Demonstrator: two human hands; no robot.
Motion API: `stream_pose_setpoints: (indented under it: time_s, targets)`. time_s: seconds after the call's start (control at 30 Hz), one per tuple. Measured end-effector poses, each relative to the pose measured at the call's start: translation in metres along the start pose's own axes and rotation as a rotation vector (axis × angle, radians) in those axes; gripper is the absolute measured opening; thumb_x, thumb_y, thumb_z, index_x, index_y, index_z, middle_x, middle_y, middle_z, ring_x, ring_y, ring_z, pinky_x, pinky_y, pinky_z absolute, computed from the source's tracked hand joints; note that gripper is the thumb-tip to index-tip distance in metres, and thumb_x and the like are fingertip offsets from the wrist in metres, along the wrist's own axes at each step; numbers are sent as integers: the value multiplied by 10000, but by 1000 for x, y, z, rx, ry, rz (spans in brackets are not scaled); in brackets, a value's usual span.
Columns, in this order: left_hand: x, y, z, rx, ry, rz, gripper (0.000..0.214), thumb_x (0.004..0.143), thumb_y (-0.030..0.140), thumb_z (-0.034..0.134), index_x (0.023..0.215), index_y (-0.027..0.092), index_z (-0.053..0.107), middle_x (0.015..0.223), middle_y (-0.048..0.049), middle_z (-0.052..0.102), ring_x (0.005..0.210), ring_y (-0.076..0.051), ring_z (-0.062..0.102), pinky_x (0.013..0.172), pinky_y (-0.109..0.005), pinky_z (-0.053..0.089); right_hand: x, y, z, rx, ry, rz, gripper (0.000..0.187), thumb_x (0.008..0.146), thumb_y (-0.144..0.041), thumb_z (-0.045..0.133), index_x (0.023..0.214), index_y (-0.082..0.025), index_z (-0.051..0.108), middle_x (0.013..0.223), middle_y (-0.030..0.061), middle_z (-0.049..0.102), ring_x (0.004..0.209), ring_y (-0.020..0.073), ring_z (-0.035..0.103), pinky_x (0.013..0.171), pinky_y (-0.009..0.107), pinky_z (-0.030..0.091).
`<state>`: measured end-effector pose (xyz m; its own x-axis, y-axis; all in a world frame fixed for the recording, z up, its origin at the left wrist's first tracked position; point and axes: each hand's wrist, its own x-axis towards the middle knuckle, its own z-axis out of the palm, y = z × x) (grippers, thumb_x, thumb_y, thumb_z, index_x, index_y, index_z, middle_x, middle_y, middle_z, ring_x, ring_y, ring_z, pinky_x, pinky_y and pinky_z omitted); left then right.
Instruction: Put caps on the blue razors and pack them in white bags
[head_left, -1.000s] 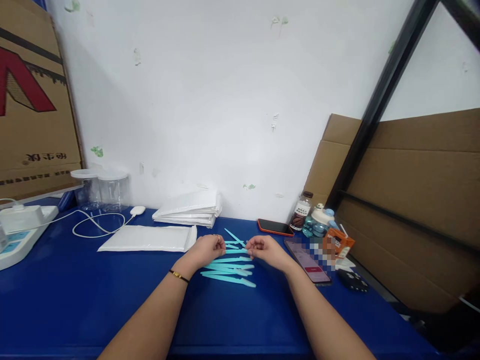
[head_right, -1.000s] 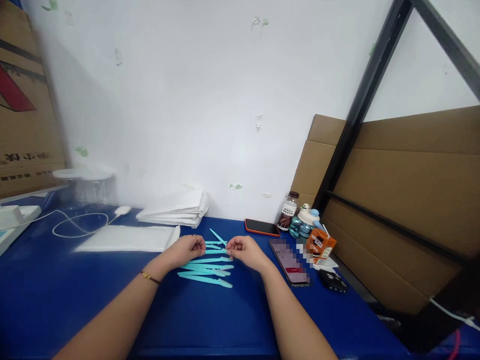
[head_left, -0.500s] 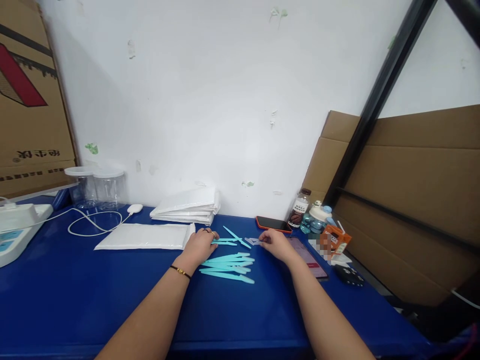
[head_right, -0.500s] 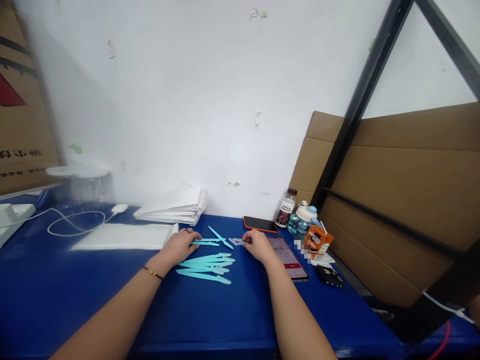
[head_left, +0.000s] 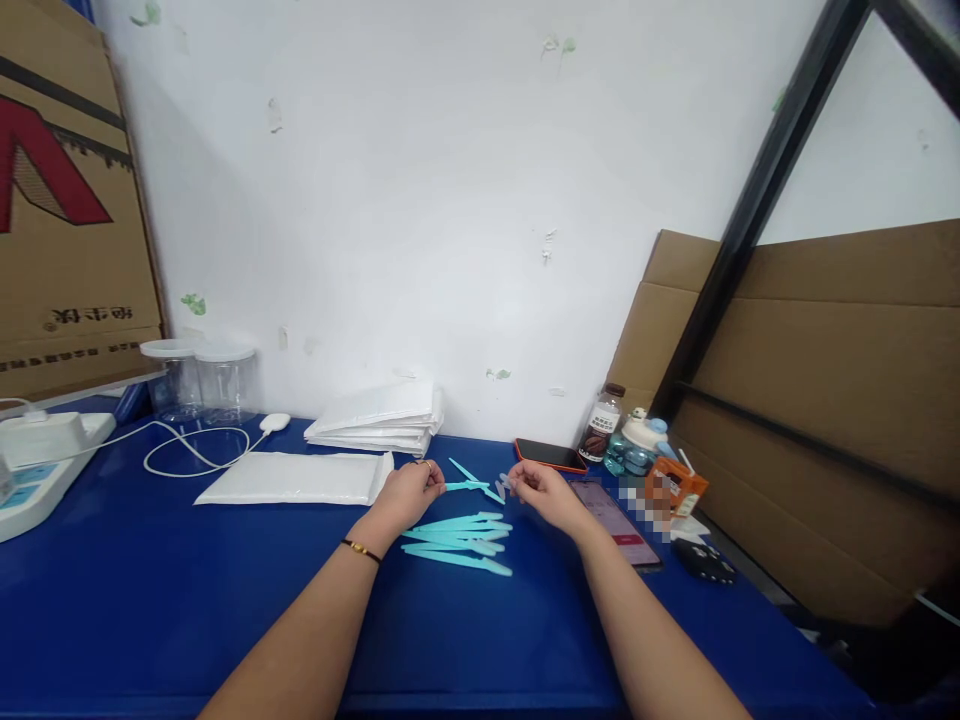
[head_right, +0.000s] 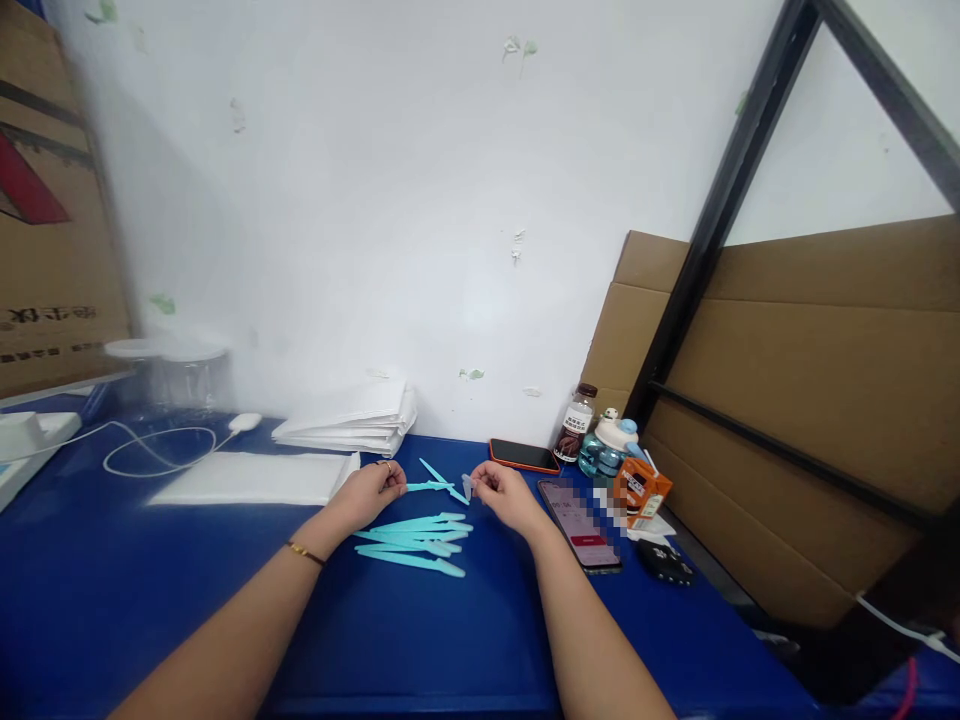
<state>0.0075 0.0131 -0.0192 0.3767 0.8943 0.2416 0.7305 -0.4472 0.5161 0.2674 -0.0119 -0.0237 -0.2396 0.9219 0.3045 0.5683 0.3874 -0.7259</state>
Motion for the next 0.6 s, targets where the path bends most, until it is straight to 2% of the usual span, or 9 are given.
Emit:
stream_pose_setpoints:
  time_s: [0.17,0.43,0.5,0.6]
  targets:
    - [1,0,1,-24,4,4,97,778,281,517,789,210,581,759,0,624,708,-143,557,598,-225,352,0,-11,7,101,-26,-21,220,827,-373,507,852,-170,588,701,-1,584,577,108,504,555,225,394]
    - [-1,6,2,-71,-19,21,147,780,316,515,801,194,594,768,-4,629,703,-139,567,601,-222,375,0,-15,15,197,-60,5,221,802,-376,549,841,-162,592,694,2,576,585,109,516,564,227,417]
    - [-2,8,3,-81,-49,48,150,772,323,524,788,196,602,745,6,630,686,-133,569,604,-219,381,-1,-19,17,221,-103,16,216,788,-364,565,848,-159,596,691,3,586,576,109,524,553,224,415]
    - [-4,10,4,-79,-157,64,160,758,346,540,764,206,619,705,22,635,664,-128,575,614,-219,389,-2,-18,13,182,-164,30,224,781,-363,565,841,-153,618,685,11,609,579,119,540,545,223,408]
